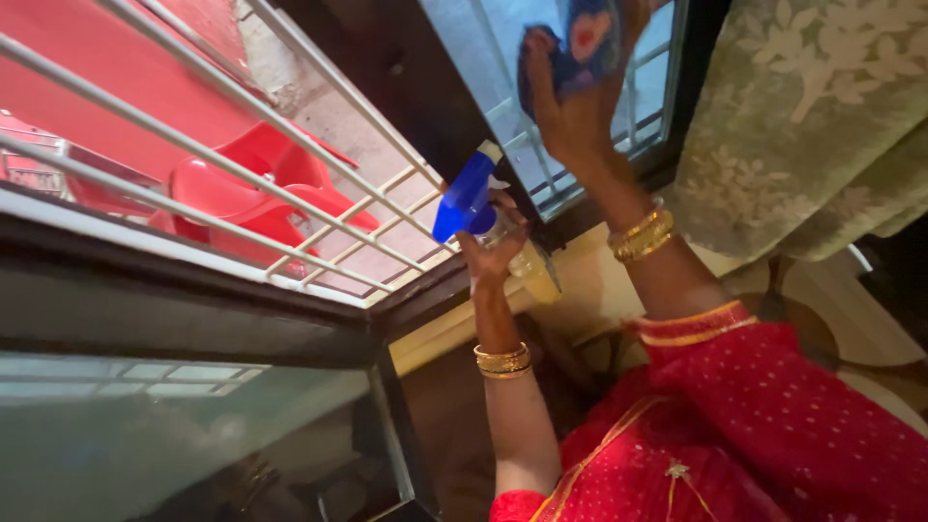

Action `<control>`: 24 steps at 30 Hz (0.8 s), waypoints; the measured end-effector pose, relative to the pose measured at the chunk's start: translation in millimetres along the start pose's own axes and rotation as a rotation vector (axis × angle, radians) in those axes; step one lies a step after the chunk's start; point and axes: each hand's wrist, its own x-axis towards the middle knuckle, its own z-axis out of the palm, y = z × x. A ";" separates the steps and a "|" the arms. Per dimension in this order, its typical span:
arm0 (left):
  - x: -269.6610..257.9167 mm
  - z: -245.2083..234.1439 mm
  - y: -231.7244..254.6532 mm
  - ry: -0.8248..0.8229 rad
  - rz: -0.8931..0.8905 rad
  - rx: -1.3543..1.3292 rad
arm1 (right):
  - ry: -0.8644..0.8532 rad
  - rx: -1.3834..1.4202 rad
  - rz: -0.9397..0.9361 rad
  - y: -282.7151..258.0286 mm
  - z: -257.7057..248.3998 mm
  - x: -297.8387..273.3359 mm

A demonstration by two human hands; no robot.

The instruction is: The person sprays glass cleaner on a window and wipes it with a cloth. They repeatedly spray and wipe the same window area throughout the clip.

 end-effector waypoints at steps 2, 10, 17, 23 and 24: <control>-3.8 -5.9 -9.1 -0.016 0.005 0.112 | 0.006 -0.054 -0.128 -5.7 -9.6 17.4; -4.6 -13.7 -15.1 -0.021 0.023 -0.116 | 0.172 0.236 0.137 54.6 5.3 -57.6; -5.0 -13.0 -14.6 0.006 -0.101 -0.167 | 0.277 0.034 0.357 123.4 34.0 -163.7; -2.6 -19.2 -6.0 -0.006 -0.097 -0.206 | 0.117 0.369 0.950 89.0 16.2 -166.9; -2.7 -20.4 -3.7 -0.008 -0.096 -0.218 | 0.101 0.362 0.875 79.8 11.8 -167.3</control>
